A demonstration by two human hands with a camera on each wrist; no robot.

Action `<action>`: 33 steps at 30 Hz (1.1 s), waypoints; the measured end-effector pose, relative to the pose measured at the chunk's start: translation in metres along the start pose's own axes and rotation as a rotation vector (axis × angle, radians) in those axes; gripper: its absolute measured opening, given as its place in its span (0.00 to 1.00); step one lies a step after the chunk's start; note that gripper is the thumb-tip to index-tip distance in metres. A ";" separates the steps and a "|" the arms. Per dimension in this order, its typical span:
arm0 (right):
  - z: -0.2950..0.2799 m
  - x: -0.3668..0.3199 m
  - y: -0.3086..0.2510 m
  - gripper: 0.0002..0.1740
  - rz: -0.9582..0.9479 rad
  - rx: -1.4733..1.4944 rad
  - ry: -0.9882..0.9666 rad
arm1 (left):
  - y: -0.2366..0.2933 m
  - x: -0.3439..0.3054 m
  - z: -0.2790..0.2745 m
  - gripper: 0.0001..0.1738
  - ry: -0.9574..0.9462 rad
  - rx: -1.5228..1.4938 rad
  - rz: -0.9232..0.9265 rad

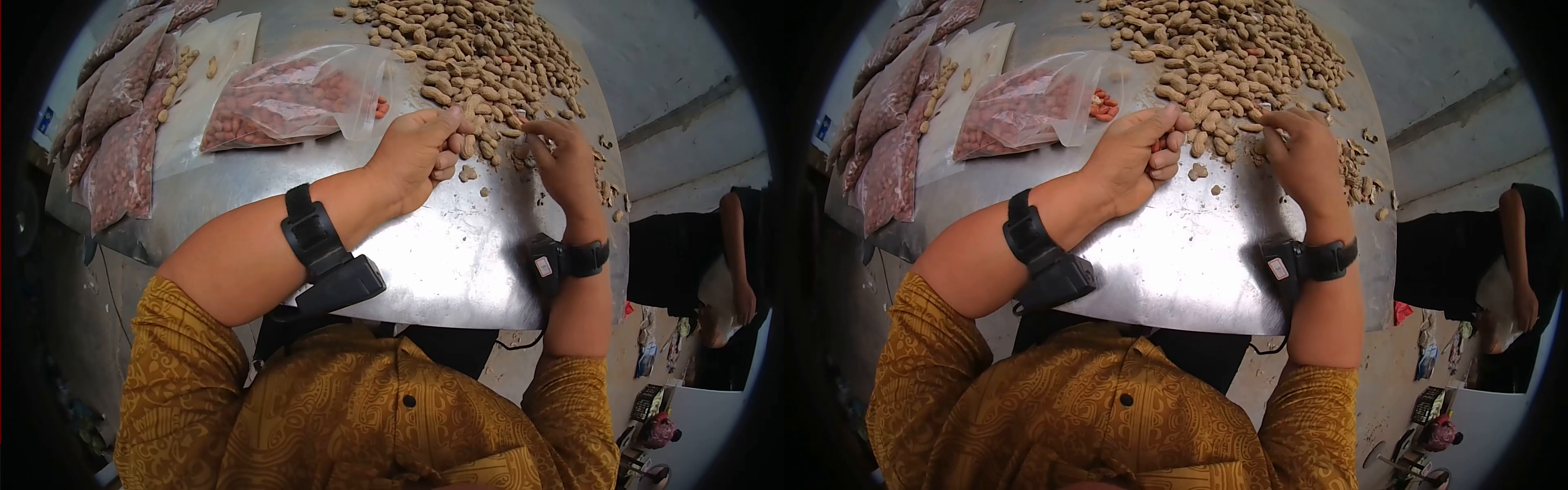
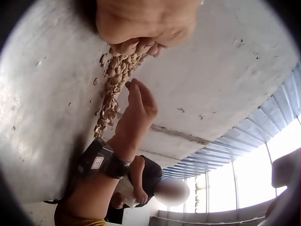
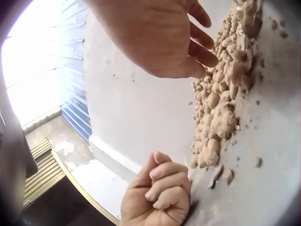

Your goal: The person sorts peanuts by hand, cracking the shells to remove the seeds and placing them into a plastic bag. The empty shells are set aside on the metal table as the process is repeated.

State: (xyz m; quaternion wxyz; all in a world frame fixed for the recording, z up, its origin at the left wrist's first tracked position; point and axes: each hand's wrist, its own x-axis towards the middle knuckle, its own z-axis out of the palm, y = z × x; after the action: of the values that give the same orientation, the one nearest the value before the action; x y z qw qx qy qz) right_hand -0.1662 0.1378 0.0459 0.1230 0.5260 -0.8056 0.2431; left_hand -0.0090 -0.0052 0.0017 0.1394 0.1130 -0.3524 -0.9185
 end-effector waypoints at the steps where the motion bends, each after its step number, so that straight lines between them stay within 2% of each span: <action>1: 0.006 0.002 0.002 0.10 -0.025 0.016 -0.042 | 0.000 0.000 0.000 0.14 -0.008 -0.001 -0.002; 2: 0.015 0.003 0.009 0.10 -0.082 -0.047 -0.051 | 0.000 0.000 0.000 0.14 -0.016 -0.002 -0.004; 8: 0.025 0.008 -0.001 0.08 -0.029 -0.196 -0.063 | 0.000 -0.001 0.002 0.11 -0.049 0.032 -0.017; 14: 0.029 0.008 0.012 0.09 -0.036 -0.141 -0.038 | -0.004 -0.001 0.004 0.09 -0.030 0.077 0.008; 17: 0.024 0.004 0.000 0.08 0.158 0.412 0.076 | -0.002 -0.004 0.007 0.14 -0.031 0.139 0.086; 20: 0.016 -0.006 -0.024 0.09 0.290 1.099 -0.022 | -0.001 -0.007 0.012 0.17 -0.001 0.255 0.166; 24: 0.019 -0.011 -0.035 0.09 0.223 1.249 -0.080 | -0.003 -0.008 0.013 0.15 -0.049 0.394 0.261; 33: 0.017 -0.014 -0.040 0.08 0.199 1.136 -0.052 | -0.001 -0.010 0.012 0.14 -0.068 0.533 0.356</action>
State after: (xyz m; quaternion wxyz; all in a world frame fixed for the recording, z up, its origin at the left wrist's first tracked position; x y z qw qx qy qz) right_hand -0.1227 0.1270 0.0352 -0.2219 0.4372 -0.5971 0.6350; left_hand -0.0038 0.0067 0.0109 0.2518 0.0513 -0.5991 -0.7583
